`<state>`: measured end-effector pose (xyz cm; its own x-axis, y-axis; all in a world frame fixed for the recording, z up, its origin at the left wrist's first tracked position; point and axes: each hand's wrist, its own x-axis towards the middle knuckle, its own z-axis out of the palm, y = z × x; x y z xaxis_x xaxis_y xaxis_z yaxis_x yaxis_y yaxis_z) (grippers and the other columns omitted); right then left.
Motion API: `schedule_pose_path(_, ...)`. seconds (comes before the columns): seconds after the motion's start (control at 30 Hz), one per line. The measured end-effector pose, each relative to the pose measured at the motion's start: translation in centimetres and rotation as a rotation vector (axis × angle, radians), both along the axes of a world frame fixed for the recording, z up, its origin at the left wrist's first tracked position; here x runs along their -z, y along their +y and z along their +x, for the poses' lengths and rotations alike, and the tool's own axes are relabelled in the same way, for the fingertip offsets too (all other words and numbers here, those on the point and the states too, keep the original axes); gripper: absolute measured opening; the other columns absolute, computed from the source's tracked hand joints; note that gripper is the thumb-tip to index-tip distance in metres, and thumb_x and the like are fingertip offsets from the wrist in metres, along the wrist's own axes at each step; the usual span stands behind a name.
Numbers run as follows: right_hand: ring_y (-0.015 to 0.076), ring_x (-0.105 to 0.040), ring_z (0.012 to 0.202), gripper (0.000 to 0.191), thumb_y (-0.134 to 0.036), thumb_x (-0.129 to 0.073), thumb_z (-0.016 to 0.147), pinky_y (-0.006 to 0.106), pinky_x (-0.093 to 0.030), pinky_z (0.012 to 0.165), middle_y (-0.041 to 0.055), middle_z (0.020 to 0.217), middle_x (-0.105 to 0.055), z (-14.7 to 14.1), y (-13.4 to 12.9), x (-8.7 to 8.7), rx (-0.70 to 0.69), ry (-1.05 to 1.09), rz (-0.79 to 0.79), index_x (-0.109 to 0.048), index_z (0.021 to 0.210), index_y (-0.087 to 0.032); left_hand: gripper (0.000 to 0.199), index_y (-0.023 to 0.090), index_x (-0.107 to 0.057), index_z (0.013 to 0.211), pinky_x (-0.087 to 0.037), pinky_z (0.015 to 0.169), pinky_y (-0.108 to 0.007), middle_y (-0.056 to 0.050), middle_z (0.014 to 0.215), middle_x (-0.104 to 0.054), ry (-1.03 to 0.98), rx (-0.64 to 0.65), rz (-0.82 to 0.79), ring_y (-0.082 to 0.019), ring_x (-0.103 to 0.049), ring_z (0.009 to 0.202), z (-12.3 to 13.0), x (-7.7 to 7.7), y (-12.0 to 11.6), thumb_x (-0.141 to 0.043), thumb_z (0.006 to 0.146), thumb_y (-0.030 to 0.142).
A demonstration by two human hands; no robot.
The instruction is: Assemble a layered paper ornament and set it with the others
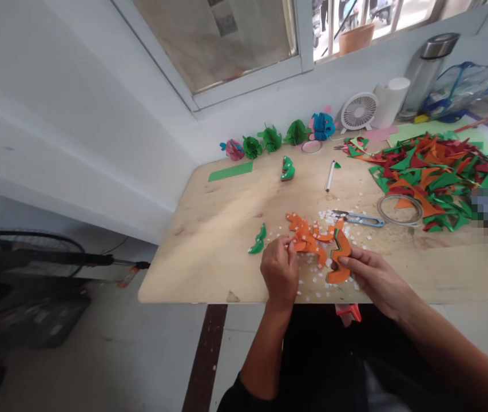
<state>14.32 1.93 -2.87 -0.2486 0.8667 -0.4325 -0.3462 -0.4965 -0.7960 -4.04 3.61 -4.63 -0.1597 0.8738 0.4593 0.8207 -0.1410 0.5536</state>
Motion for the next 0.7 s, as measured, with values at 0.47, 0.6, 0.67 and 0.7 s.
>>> schedule_pose_path(0.47, 0.0162, -0.064, 0.081, 0.016, -0.032, -0.079, 0.069, 0.028, -0.045, 0.083, 0.0013, 0.084, -0.074, -0.9, 0.2, -1.4, 0.02, 0.149, 0.078, -0.076, 0.081, -0.023, 0.015, 0.017, -0.061, 0.097, -0.05, 0.081, -0.031, -0.01, 0.097, -0.072, 0.092, 0.241, 0.13, -0.02, -0.067, 0.093, 2.4, -1.2, -3.0, -0.048, 0.091, 0.014)
schedule_pose_path(0.6, 0.0134, -0.061, 0.072, 0.013, -0.03, -0.08, 0.067, 0.026, -0.045, 0.076, -0.0009, 0.075, -0.072, -0.7, 0.0, -1.6, 0.031, 0.132, 0.059, -0.074, 0.072, -0.021, 0.017, 0.016, -0.061, 0.094, -0.05, 0.077, -0.034, -0.012, 0.095, -0.071, 0.204, 0.341, 0.113, -0.023, -0.067, 0.091, 2.9, -0.9, -3.9, -0.046, 0.09, 0.012)
schedule_pose_path(0.67, 0.0131, -0.061, 0.07, 0.012, -0.03, -0.08, 0.067, 0.026, -0.045, 0.073, -0.0017, 0.072, -0.071, -0.6, -0.1, -1.8, 0.021, 0.108, 0.059, -0.074, 0.072, -0.021, 0.02, 0.017, -0.062, 0.093, -0.049, 0.075, -0.034, -0.012, 0.094, -0.071, 0.211, 0.369, 0.094, -0.023, -0.066, 0.088, 2.8, -1.1, -3.9, -0.044, 0.09, 0.01)
schedule_pose_path(0.7, 0.0131, -0.061, 0.07, 0.013, -0.031, -0.079, 0.067, 0.026, -0.045, 0.073, -0.0019, 0.072, -0.071, -0.6, -0.1, -1.8, 0.015, 0.096, 0.063, -0.074, 0.073, -0.021, 0.02, 0.017, -0.062, 0.092, -0.05, 0.074, -0.033, -0.011, 0.093, -0.07, 0.206, 0.376, 0.08, -0.023, -0.066, 0.086, 2.7, -1.2, -4.0, -0.044, 0.089, 0.01)
